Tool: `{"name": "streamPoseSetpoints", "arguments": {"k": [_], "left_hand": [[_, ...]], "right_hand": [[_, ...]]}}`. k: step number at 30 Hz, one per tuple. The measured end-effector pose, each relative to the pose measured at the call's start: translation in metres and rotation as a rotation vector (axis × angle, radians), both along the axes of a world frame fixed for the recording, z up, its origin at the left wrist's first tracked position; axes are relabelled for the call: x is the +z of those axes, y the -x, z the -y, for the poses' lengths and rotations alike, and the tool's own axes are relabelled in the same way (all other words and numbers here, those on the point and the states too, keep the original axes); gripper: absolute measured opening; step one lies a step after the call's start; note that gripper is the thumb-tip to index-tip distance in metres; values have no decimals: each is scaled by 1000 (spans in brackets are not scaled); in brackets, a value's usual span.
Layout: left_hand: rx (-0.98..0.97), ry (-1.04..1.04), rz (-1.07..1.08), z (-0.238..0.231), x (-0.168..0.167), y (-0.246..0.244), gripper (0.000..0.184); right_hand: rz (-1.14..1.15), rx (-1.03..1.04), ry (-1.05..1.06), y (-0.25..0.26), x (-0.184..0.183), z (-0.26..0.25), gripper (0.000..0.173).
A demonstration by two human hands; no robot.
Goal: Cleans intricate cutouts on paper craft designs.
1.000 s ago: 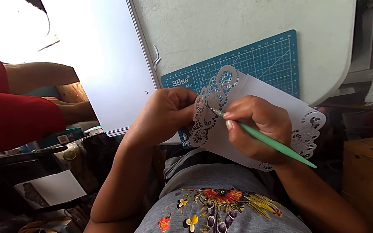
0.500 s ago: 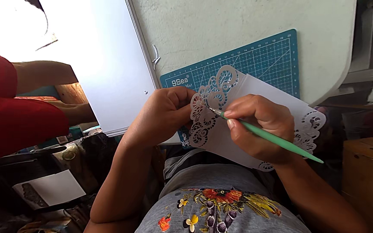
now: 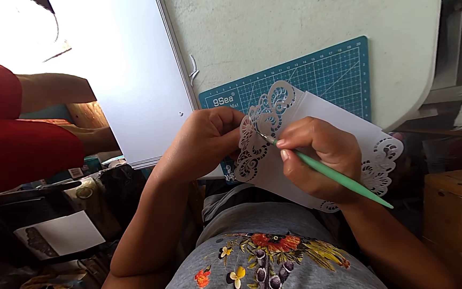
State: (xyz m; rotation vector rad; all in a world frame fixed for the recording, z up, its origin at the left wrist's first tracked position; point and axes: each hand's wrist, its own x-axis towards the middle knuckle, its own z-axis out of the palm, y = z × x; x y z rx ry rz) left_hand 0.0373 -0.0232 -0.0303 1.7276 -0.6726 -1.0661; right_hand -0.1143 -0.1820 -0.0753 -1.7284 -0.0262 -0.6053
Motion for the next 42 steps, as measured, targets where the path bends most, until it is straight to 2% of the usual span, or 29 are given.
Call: {"name": "streamPoseSetpoints", "arguments": {"k": [10,42], "left_hand": [[-8,-7,-7,0,0,-1,11],[-14,-4,14,-1,-1,-1,10]], "right_hand": [[3,1,-83,2,0,3,10],[-15,-20,23,1,0,0,11]]}}
